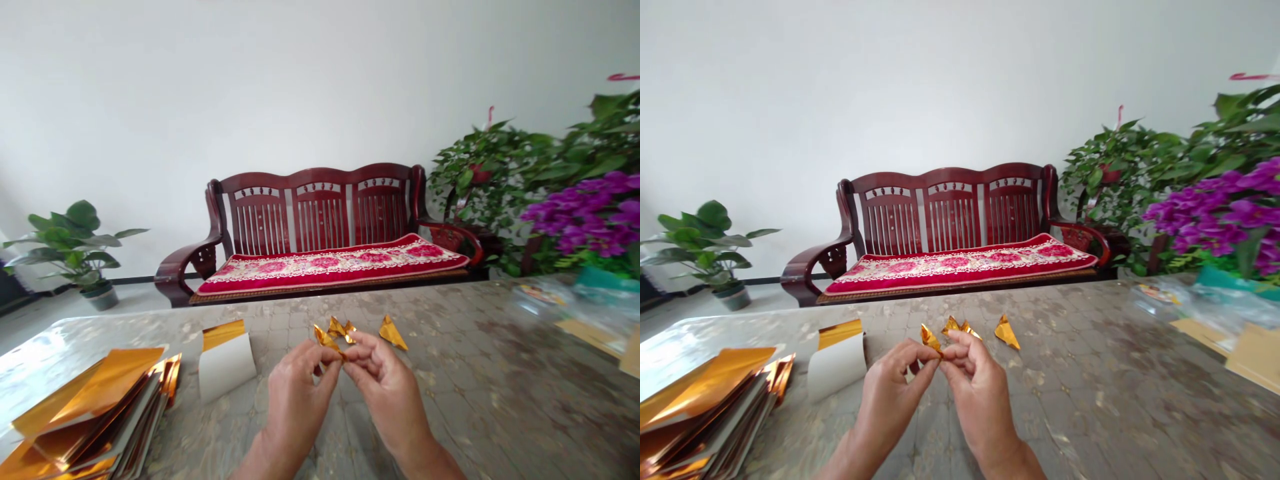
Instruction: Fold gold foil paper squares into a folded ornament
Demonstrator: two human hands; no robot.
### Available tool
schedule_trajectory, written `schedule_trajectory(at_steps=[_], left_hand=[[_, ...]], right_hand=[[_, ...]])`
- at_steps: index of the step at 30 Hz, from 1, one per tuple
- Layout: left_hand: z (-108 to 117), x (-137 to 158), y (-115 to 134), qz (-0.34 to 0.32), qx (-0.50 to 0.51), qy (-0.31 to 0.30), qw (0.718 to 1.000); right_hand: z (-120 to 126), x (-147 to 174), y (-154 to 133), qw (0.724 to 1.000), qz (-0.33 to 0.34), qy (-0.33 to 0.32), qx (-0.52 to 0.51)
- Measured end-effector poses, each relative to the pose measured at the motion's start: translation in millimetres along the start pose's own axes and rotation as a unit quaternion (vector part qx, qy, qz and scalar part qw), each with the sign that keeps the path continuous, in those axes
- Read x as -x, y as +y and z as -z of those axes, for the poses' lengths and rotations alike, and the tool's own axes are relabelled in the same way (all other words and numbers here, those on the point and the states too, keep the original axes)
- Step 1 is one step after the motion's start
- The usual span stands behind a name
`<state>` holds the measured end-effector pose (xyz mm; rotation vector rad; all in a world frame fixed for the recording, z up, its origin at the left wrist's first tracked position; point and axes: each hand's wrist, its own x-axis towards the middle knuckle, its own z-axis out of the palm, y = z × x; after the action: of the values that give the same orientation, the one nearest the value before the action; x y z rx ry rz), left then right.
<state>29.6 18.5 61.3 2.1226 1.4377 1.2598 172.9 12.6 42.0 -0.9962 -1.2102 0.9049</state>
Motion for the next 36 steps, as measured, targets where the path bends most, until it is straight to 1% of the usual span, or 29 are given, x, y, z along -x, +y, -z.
schedule_trajectory(at_steps=[4, 8, 10, 11, 12, 15, 16, 18, 21, 24, 26, 28, 30, 32, 34, 36], left_hand=[[-0.9, 1.5, 4.3, -0.080, -0.056, 0.061, 0.993], [0.2, -0.5, 4.7, -0.121, -0.108, 0.110, 0.981], [3.8, -3.5, 3.6, -0.138, -0.111, 0.110, 0.978], [6.2, -5.4, 3.0, -0.144, -0.109, 0.096, 0.979], [8.9, -7.2, 2.7, -0.143, -0.110, 0.069, 0.981], [16.0, -11.4, 3.0, -0.108, -0.107, -0.037, 0.988], [17.6, -12.1, 3.6, -0.090, -0.104, -0.061, 0.989], [19.5, -12.9, 5.2, -0.066, -0.102, -0.079, 0.989], [18.9, -13.2, 6.2, -0.063, -0.093, -0.090, 0.990], [14.3, -12.8, 3.3, -0.050, -0.056, -0.099, 0.992], [9.5, -11.6, -0.3, -0.018, -0.005, -0.075, 0.997], [4.2, -9.6, -3.8, 0.029, 0.061, -0.040, 0.997], [-0.8, -7.3, -6.0, 0.074, 0.114, -0.018, 0.991], [-4.7, -5.2, -6.8, 0.108, 0.154, -0.015, 0.982], [-6.7, -4.3, -6.9, 0.133, 0.179, -0.027, 0.974], [-6.1, -5.2, -7.6, 0.145, 0.170, -0.049, 0.974]], right_hand=[[-1.9, 0.3, 0.3, 1.000, -0.003, 0.027, -0.007], [-1.5, 0.0, 2.5, 1.000, 0.008, 0.028, 0.000], [-0.2, -0.1, 4.3, 1.000, 0.014, 0.021, 0.013], [0.5, -0.2, 5.2, 1.000, 0.017, 0.015, 0.022], [1.2, -0.2, 6.1, 0.999, 0.018, 0.010, 0.032], [2.7, -0.3, 8.0, 0.998, 0.018, 0.000, 0.059], [2.9, -0.4, 8.3, 0.998, 0.016, -0.001, 0.061], [2.8, -0.6, 7.8, 0.998, 0.013, -0.002, 0.054], [1.8, -1.4, 5.0, 0.999, 0.015, -0.014, 0.040], [0.0, -2.1, 1.5, 1.000, 0.007, -0.013, 0.013], [-1.3, -1.8, 0.0, 0.999, -0.024, -0.001, -0.022], [-2.4, -0.8, -0.6, 0.997, -0.062, -0.003, -0.040], [-2.9, 0.3, -0.5, 0.997, -0.073, -0.023, -0.018], [-2.8, 0.7, 0.2, 0.998, -0.052, -0.032, 0.025], [-2.0, 0.2, 1.1, 0.997, -0.033, -0.028, 0.064], [-0.8, -0.7, 1.8, 0.995, -0.030, -0.026, 0.092]])
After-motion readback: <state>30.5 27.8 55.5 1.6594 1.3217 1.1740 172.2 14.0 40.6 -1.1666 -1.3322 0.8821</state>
